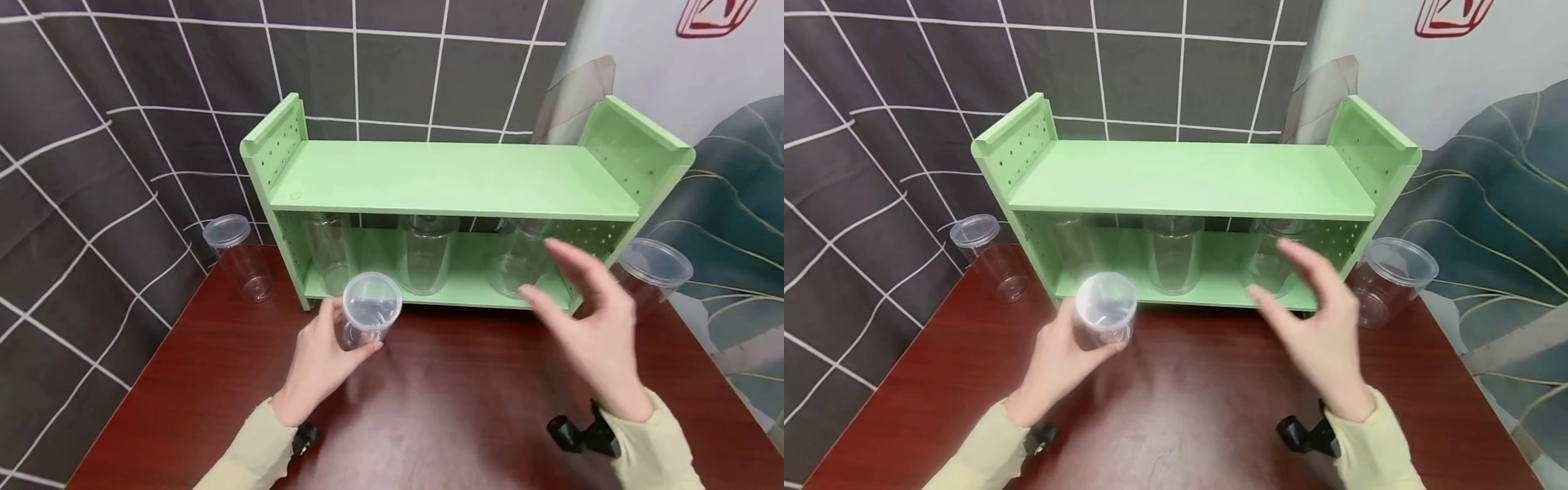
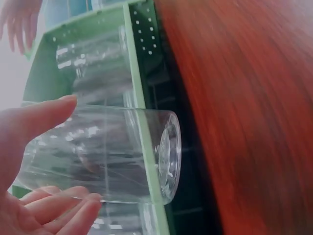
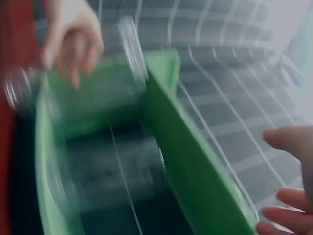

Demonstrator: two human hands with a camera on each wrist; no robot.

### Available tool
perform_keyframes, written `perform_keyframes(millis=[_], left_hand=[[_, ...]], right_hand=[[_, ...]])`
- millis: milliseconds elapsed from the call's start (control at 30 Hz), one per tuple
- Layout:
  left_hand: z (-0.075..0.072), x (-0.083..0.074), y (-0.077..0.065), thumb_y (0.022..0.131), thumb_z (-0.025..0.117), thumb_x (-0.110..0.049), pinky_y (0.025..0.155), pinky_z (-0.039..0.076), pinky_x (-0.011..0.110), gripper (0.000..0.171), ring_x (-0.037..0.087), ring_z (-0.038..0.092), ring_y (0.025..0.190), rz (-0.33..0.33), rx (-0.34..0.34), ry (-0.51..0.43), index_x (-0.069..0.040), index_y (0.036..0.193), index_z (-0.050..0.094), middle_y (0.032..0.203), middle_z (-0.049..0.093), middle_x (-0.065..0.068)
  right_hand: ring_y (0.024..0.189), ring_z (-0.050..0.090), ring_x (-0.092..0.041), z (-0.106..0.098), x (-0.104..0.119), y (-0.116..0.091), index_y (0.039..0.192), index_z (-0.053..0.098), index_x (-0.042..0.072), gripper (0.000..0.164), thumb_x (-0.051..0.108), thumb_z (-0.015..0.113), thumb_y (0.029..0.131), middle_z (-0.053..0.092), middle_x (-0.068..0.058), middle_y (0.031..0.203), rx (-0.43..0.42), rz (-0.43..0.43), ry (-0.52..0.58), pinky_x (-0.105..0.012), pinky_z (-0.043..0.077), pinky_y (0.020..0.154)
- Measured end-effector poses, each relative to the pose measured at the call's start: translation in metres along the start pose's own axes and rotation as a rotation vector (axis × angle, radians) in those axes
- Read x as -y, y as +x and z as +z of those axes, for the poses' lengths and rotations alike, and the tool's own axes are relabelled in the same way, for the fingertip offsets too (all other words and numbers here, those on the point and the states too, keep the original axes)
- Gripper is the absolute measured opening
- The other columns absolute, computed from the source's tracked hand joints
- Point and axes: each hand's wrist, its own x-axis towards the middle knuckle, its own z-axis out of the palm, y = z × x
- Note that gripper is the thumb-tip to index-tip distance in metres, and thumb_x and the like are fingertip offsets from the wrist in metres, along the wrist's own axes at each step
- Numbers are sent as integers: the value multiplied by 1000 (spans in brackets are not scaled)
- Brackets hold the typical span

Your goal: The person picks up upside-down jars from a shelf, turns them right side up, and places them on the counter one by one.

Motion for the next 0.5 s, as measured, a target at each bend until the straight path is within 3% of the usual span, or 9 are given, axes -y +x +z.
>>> perform_keyframes(millis=[133, 233, 300, 500], left_hand=[[-12, 11, -3, 66, 98, -30, 68, 56, 41, 74, 26, 72, 94, -60, -3, 42, -9, 120, 51, 109, 74, 14], [-25, 19, -4, 66, 98, -28, 68, 57, 45, 74, 31, 72, 91, -110, -16, 74, -8, 117, 49, 105, 74, 18], [-35, 26, -5, 65, 98, -27, 71, 58, 50, 75, 35, 72, 91, -142, -36, 94, -6, 117, 48, 104, 73, 20], [-70, 48, -3, 69, 96, -25, 73, 56, 59, 76, 43, 70, 91, -254, -134, 157, -1, 122, 47, 105, 71, 26]], right_hand=[[119, 60, -22, -19, -14, 19, 130, 65, -3, 54, -8, 81, 79, 65, -15, 129, -345, 79, 42, -26, 46, 103], [121, 55, -24, -29, -27, 35, 130, 63, 1, 55, -4, 81, 79, 60, -13, 130, -499, 130, 61, -27, 44, 106], [125, 52, -23, -35, -37, 45, 133, 59, 5, 58, -2, 80, 80, 57, -10, 133, -539, 170, 71, -29, 39, 111], [124, 56, -20, -47, -58, 69, 135, 59, 10, 54, 2, 79, 86, 59, -8, 133, -498, 287, 185, -26, 39, 111]])
